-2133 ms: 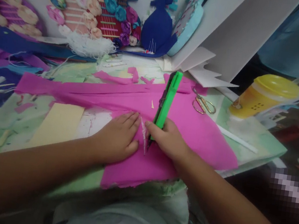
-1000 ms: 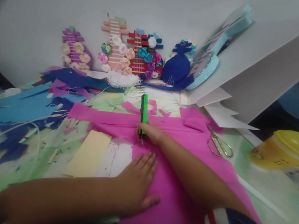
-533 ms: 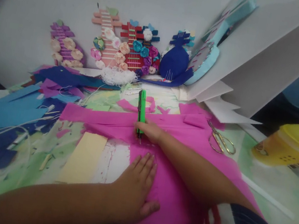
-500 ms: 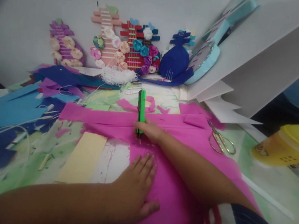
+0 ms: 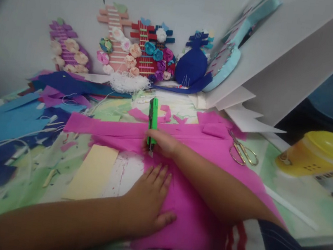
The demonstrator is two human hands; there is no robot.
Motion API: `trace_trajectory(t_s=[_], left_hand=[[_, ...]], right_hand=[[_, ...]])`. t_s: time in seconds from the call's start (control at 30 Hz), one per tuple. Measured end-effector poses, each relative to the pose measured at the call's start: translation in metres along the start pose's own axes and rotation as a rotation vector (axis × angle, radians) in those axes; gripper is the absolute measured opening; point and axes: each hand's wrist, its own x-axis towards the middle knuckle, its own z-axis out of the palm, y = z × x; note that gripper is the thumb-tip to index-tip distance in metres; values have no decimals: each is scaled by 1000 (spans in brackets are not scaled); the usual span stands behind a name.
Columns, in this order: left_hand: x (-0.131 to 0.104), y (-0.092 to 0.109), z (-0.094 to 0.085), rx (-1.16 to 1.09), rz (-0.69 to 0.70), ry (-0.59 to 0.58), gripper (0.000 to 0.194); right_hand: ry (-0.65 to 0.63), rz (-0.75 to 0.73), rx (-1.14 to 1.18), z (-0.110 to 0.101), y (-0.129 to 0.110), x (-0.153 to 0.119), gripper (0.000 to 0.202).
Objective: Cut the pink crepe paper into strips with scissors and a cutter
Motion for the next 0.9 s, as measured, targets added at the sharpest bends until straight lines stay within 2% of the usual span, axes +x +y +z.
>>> trace_trajectory(t_s=[0.23,0.53,0.77,0.9], left_hand=[[0,1,-2,-10,-1,-3,80],[-1,2,-1,1,-8,2,82],[-2,3,-1,-9,-18,6,81],[-4,4,-1,-16,-19,-7,80]], right_hand=[[-26,109,-21,5,4,2,27],[-33,32,-182,10,5,5,32],[-67,-37,-197,2,12,7,34],[-46,-45,-176,4,14,7,38]])
